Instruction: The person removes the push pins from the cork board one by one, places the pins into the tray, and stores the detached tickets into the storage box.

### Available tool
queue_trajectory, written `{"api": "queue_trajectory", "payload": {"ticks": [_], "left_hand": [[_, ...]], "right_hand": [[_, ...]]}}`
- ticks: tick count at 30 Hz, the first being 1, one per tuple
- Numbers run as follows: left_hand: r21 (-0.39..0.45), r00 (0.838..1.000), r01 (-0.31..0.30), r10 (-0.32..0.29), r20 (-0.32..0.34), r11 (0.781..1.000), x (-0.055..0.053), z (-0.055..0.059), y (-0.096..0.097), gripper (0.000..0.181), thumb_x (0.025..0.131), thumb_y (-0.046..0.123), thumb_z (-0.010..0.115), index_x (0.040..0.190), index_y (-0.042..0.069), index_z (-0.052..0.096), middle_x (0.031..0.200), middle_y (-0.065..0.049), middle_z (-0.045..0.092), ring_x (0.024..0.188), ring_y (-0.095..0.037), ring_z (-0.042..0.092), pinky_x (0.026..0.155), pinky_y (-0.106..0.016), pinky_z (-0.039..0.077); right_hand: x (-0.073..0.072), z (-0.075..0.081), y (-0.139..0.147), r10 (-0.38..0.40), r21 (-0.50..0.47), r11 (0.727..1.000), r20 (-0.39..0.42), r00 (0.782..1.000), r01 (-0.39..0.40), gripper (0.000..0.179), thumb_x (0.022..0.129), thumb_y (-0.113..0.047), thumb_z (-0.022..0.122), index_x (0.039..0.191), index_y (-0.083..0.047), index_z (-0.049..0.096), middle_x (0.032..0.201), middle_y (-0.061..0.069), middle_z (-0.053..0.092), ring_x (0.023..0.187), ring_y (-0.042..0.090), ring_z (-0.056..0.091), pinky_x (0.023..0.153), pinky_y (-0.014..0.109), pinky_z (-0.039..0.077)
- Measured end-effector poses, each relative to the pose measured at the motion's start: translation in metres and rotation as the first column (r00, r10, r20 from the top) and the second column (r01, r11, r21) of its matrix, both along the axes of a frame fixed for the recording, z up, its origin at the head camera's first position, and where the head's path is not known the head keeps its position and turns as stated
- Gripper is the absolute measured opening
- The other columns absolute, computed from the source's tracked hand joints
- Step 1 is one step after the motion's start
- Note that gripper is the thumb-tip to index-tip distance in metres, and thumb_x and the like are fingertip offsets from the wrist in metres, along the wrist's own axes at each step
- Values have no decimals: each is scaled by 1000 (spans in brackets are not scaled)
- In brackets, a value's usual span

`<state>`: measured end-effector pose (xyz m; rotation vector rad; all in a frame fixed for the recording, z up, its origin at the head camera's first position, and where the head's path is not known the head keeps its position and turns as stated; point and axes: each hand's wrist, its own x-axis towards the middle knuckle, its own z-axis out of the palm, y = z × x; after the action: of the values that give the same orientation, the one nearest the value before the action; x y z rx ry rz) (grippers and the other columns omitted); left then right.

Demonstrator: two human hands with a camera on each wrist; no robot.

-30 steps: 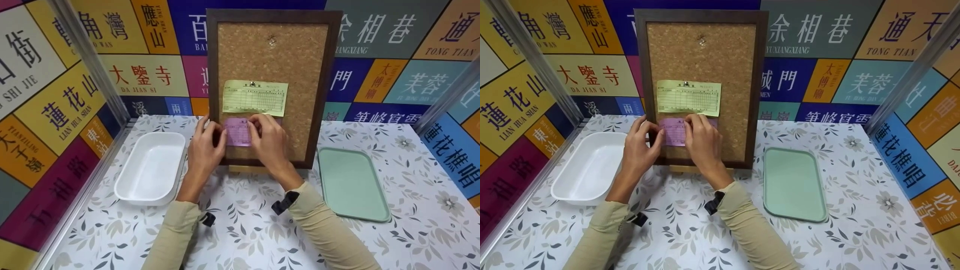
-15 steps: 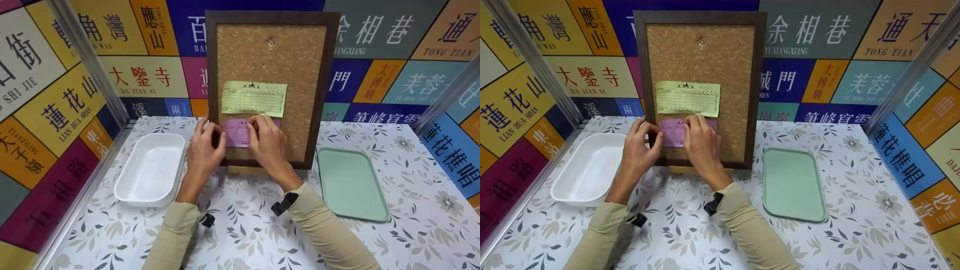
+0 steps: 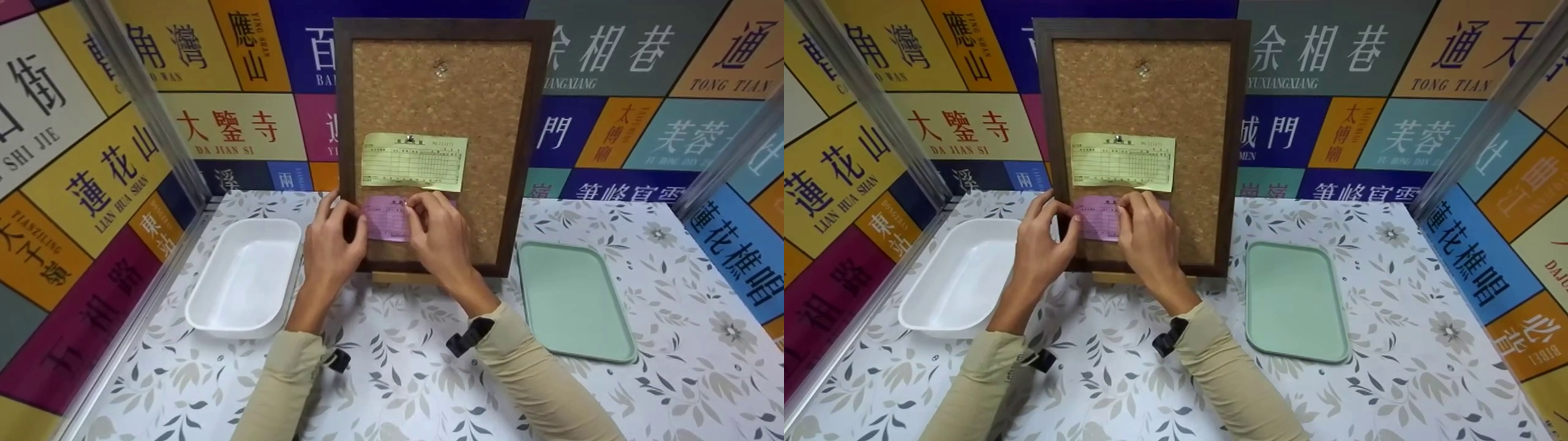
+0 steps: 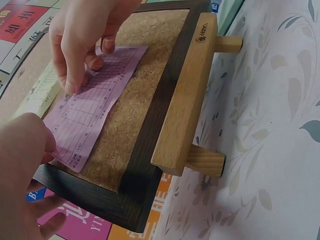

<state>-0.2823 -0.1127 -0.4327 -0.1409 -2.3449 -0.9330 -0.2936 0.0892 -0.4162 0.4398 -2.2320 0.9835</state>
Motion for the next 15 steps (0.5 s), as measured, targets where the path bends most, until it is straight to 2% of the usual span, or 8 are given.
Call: {"api": "queue_trajectory", "payload": {"ticks": [3,7,15], "left_hand": [[-3,1000,0,0,-22,1000,0,1,-1,15,101,31,69,103,16,72,158,-11,59,115,-41,74,110,-50,56],[-1,999,4,-4,-38,1000,-1,2,-2,15,101,30,68,102,16,72,156,-11,61,116,-41,74,111,-49,56],[28,999,25,-24,-33,999,0,3,-6,16,102,29,69,103,13,72,152,-12,64,133,-36,68,120,-48,50]], "right_hand": [[2,0,4,6,-28,1000,10,1000,-5,6,102,-20,74,103,-14,77,91,0,67,75,13,60,67,31,48],[4,0,10,11,-69,998,21,1000,-9,8,101,-18,74,103,-11,77,89,1,67,75,15,60,68,30,47],[9,1,23,32,-128,991,38,999,-27,9,101,-15,73,104,-6,74,92,6,70,80,18,66,72,31,53]]}}
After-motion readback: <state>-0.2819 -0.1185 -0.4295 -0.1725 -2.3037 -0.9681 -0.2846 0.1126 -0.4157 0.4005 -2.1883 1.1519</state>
